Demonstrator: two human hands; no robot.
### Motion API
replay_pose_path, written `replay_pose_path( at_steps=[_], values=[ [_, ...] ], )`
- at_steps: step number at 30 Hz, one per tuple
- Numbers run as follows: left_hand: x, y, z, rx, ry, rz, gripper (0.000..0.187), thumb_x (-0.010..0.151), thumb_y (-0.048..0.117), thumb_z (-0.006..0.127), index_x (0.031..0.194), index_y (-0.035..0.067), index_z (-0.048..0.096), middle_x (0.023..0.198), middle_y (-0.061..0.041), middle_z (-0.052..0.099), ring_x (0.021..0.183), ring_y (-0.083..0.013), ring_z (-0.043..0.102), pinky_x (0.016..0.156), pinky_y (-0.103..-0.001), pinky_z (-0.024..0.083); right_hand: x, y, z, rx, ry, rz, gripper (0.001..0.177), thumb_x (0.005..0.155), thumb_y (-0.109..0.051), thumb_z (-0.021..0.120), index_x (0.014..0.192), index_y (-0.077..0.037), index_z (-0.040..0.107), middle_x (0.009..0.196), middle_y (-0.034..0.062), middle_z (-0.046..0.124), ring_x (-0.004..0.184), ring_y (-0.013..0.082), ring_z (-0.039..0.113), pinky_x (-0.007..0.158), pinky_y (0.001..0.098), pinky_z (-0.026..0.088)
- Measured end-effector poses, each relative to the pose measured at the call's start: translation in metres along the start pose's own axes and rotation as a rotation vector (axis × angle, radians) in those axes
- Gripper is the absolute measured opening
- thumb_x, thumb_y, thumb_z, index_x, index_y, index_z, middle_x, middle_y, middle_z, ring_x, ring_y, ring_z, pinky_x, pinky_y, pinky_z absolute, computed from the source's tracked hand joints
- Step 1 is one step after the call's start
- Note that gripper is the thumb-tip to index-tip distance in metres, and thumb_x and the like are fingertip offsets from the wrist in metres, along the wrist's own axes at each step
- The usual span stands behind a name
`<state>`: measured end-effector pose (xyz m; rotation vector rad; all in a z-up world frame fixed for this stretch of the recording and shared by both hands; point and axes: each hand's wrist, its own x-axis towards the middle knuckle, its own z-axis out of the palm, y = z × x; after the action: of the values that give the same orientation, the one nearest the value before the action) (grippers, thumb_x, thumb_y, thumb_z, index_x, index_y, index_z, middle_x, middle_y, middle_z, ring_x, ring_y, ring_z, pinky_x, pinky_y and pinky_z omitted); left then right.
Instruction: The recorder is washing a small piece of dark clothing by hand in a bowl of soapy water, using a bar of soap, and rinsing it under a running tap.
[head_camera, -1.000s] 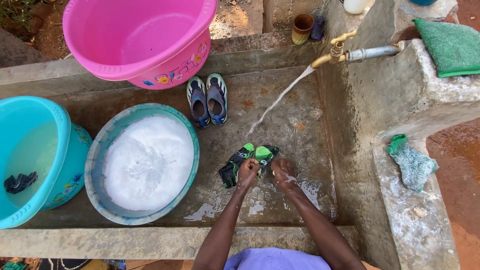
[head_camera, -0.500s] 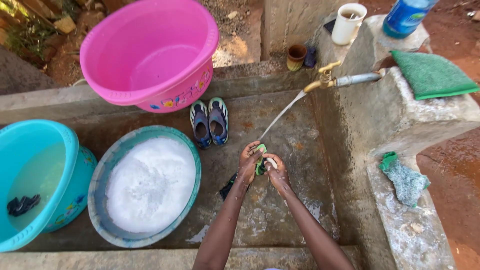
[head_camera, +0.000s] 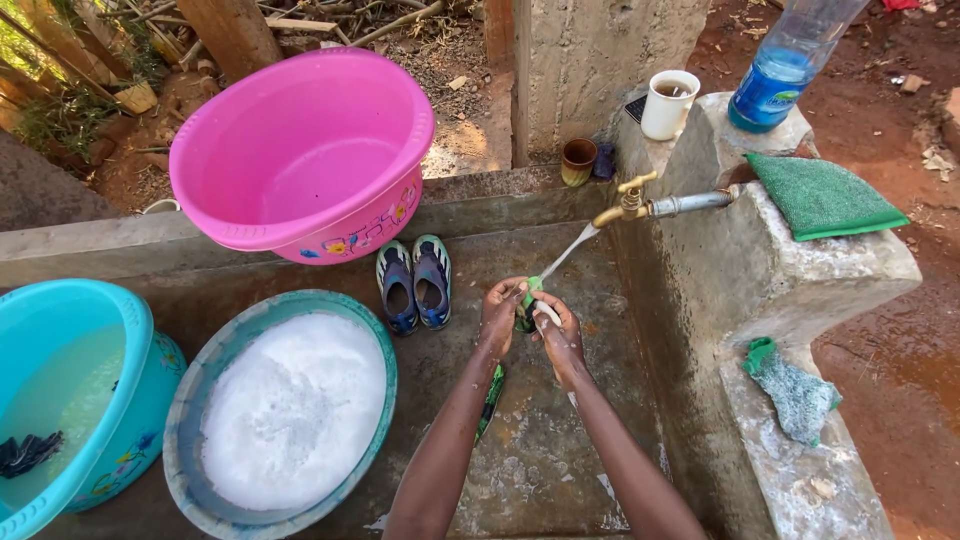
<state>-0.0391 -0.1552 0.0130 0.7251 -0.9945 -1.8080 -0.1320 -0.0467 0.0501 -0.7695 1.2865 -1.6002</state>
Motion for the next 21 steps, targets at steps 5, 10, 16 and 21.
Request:
replay_pose_path(
  at_steps=[5,10,16,21],
  values=[
    [-0.001,0.014,0.012,0.156,0.054,-0.065,0.024,0.095,0.019,0.074,0.110,0.000,0.073,0.098,-0.007,0.074,0.085,-0.0123,0.066,0.075,-0.027,0.054,0.006,-0.025,0.016,-0.136,0.137,-0.031,0.045,0.094,-0.012,0.058,0.138,-0.012,0.059,0.118,0.0008,0.066,0.085,0.0087,0.060,0.066,0.0268,0.052],
    [-0.013,0.017,0.024,0.268,0.051,-0.032,0.030,0.098,0.019,0.066,0.124,0.006,0.072,0.113,-0.006,0.075,0.100,-0.0140,0.069,0.087,-0.029,0.057,0.019,-0.014,0.028,-0.082,0.232,0.040,0.045,0.097,-0.022,0.063,0.142,-0.015,0.056,0.121,0.0036,0.067,0.092,0.0104,0.061,0.075,0.0274,0.051],
    [-0.031,-0.014,0.014,0.370,0.064,-0.007,0.043,0.106,0.022,0.050,0.148,0.017,0.052,0.136,-0.003,0.061,0.123,-0.0186,0.062,0.106,-0.039,0.050,0.046,0.014,0.026,0.186,0.290,0.103,0.051,0.092,-0.022,0.070,0.142,-0.015,0.056,0.122,0.0062,0.069,0.108,0.0142,0.063,0.094,0.0298,0.053],
    [-0.056,-0.003,0.012,0.205,0.315,0.023,0.040,0.102,0.030,0.061,0.138,0.012,0.060,0.119,-0.019,0.076,0.107,-0.0240,0.068,0.104,-0.041,0.051,0.060,0.026,0.010,0.529,0.119,0.149,0.059,0.085,-0.004,0.069,0.141,-0.016,0.055,0.122,0.0075,0.066,0.106,0.0197,0.065,0.095,0.0388,0.055]
  ],
)
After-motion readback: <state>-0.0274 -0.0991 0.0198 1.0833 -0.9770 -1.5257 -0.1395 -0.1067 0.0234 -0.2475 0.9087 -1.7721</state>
